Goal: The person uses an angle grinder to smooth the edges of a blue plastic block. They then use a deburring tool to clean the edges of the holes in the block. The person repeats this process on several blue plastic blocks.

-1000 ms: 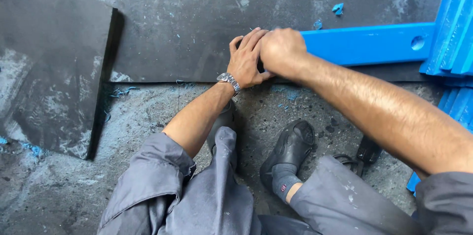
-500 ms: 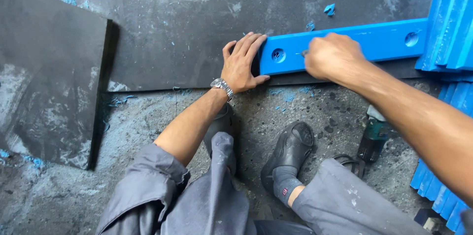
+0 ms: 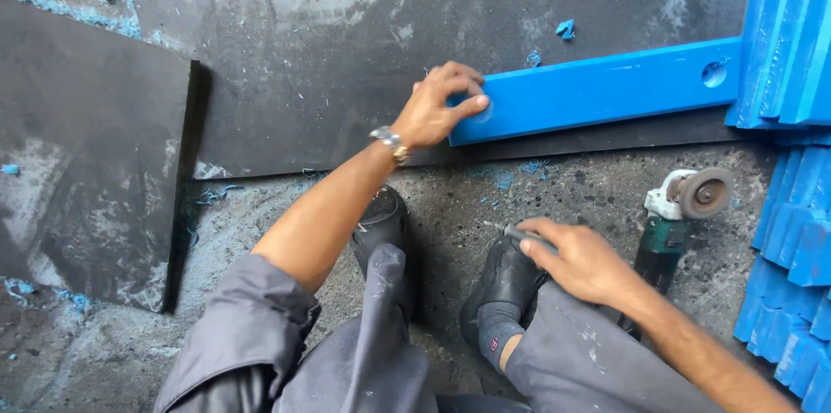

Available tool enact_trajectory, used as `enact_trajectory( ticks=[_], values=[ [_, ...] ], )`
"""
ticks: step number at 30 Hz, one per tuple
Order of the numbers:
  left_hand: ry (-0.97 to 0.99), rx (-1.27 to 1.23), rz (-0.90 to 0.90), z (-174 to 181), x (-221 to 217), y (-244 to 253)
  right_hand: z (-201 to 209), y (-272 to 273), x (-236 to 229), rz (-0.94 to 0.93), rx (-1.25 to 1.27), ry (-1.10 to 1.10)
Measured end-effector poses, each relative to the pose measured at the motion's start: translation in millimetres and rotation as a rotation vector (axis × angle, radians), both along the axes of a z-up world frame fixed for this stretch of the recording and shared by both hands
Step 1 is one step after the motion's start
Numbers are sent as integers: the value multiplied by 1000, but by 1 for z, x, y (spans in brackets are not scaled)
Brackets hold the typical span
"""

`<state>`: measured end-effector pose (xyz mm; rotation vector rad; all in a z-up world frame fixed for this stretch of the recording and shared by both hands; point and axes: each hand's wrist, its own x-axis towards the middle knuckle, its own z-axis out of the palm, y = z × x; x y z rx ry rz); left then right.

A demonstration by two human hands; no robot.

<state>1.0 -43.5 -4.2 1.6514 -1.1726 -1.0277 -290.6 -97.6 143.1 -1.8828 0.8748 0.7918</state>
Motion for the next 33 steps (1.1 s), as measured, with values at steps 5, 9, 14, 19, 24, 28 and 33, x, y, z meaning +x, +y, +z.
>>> enact_trajectory(
  ticks=[5,9,14,19,24,28,33],
  values=[
    [-354,-12,-217,24,9,27,-80,36,-45,-403,354,18],
    [-873,-229,-111,30,-16,8,-112,46,-46,-771,505,-156],
    [-673,25,-217,45,-16,10,-131,9,-48,-1026,316,-216],
    [-387,194,-219,96,7,55,-113,-49,-24,-1434,285,-384],
    [-294,271,-272,132,53,105,-152,-112,-26,-1740,115,-536],
    [-374,326,-275,139,96,91,-158,-152,15,-1698,0,-417],
    [-670,157,-285,177,183,0,-125,-264,89,-1493,84,-799]
  ],
)
